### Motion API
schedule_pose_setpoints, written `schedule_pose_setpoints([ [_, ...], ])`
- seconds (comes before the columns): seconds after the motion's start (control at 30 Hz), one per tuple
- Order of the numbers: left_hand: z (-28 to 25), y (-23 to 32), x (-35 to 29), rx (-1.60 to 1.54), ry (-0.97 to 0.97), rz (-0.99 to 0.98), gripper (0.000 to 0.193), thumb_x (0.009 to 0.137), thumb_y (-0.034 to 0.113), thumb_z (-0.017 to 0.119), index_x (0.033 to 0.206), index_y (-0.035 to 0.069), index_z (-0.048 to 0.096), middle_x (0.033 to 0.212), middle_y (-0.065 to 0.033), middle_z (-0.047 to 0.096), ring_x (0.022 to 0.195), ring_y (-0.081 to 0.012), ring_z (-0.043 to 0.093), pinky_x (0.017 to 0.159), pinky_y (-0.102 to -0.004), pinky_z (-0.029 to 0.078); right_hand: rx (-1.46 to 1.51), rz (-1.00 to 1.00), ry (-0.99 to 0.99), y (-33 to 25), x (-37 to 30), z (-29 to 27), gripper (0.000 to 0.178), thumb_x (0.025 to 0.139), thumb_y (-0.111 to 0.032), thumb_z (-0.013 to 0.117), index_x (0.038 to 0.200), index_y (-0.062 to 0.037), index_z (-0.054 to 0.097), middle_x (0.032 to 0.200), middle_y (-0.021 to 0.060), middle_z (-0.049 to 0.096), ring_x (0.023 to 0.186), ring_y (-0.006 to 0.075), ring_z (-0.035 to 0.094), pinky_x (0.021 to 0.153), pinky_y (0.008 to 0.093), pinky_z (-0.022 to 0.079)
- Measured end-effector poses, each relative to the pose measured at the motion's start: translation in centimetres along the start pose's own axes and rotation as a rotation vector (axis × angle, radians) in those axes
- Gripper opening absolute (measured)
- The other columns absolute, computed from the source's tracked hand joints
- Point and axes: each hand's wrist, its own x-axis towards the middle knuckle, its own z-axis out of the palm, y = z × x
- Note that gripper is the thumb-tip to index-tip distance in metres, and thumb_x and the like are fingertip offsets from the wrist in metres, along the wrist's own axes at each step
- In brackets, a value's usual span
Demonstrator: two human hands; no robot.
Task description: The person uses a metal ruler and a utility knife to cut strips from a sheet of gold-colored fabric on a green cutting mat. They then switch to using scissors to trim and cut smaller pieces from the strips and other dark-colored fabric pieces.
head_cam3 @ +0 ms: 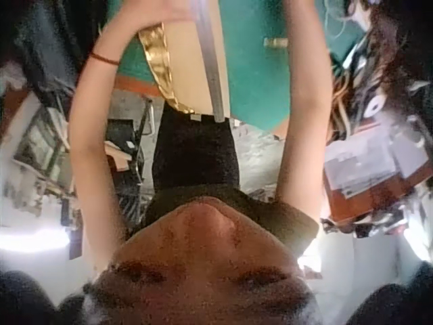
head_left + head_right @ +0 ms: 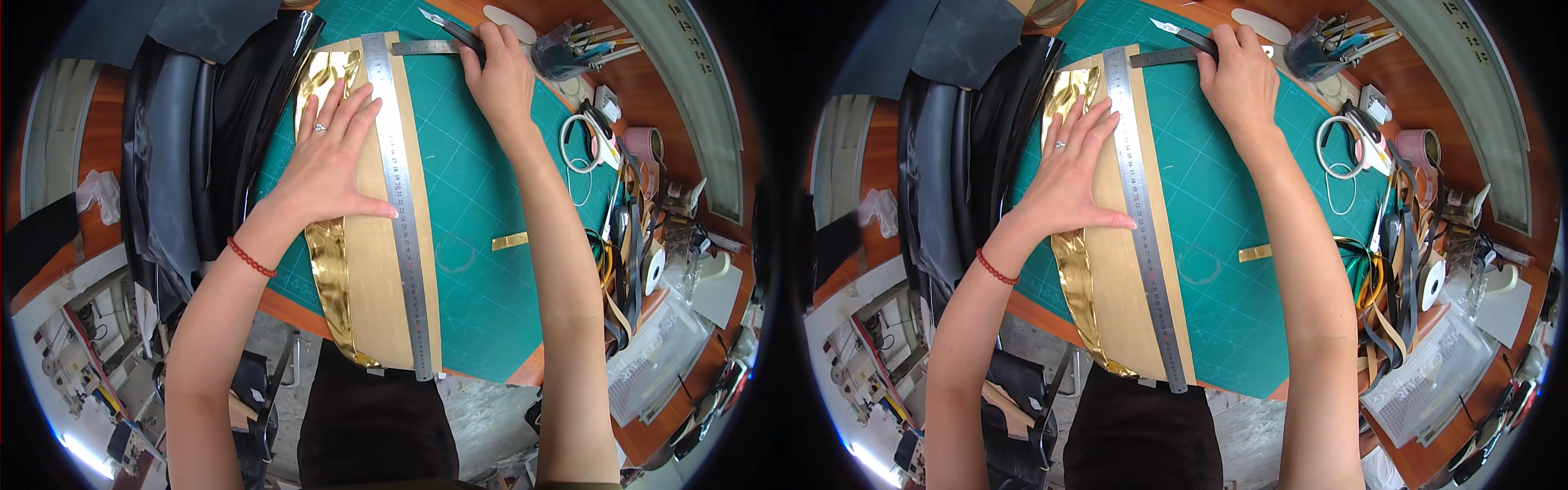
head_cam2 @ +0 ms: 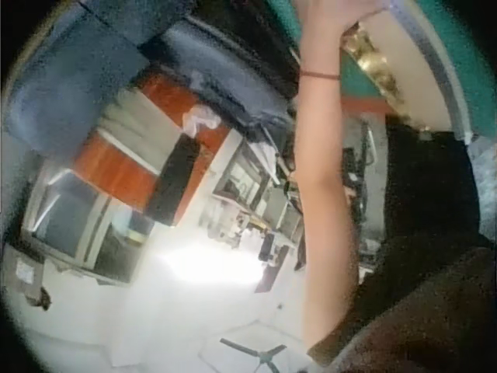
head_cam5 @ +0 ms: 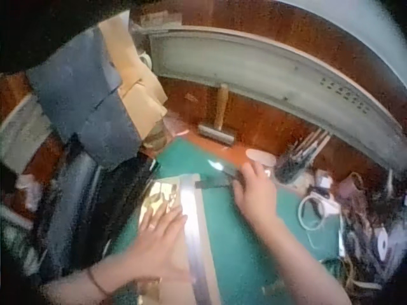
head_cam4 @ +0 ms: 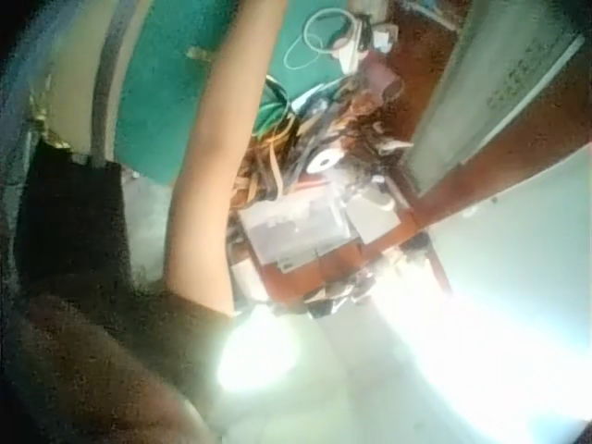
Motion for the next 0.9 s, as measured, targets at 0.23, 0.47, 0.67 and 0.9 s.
schedule_pose_setpoints([
  [0.23,-0.3,0.0,0.2,-0.036,-0.01,-0.003,0.124,0.048,0.053,0.089,0.145,0.004,0.03,0.153,-0.0155,0.024,0.146,-0.0377,0.012,0.12,-0.0524,0.007,-0.001,0.013,-0.007,0.1,0.0,1.2,0.018,0.084,-0.023,0.068,0.093,-0.0096,0.059,0.09,0.0098,0.057,0.074,0.0336,0.061,0.062,0.0452,0.049],
  [0.47,-0.1,-0.1,0.2,-0.03,0.001,0.002,0.123,0.049,0.055,0.088,0.145,0.003,0.031,0.153,-0.0153,0.025,0.146,-0.0367,0.012,0.119,-0.0543,0.006,0.006,0.006,0.007,0.3,-0.1,1.7,0.017,0.084,-0.021,0.067,0.095,-0.0117,0.061,0.089,0.0097,0.057,0.074,0.0339,0.061,0.062,0.0454,0.049],
  [0.67,-0.2,0.0,0.3,-0.008,-0.016,0.011,0.122,0.052,0.059,0.086,0.145,0.002,0.031,0.153,-0.0154,0.024,0.147,-0.036,0.01,0.119,-0.0539,0.006,0.04,-0.018,0.042,0.6,0.1,1.4,0.018,0.083,-0.021,0.068,0.095,-0.0104,0.061,0.09,0.0094,0.057,0.076,0.0324,0.061,0.063,0.0438,0.049],
  [0.9,0.1,-0.4,0.1,0.047,-0.037,0.001,0.124,0.052,0.059,0.085,0.146,0.003,0.027,0.154,-0.0156,0.021,0.147,-0.0371,0.007,0.119,-0.0523,0.004,0.166,0.044,-0.141,-2.6,-6.2,-8.3,0.015,0.081,-0.01,0.069,0.092,-0.0044,0.059,0.087,0.0103,0.054,0.074,0.029,0.06,0.063,0.0372,0.048],
])
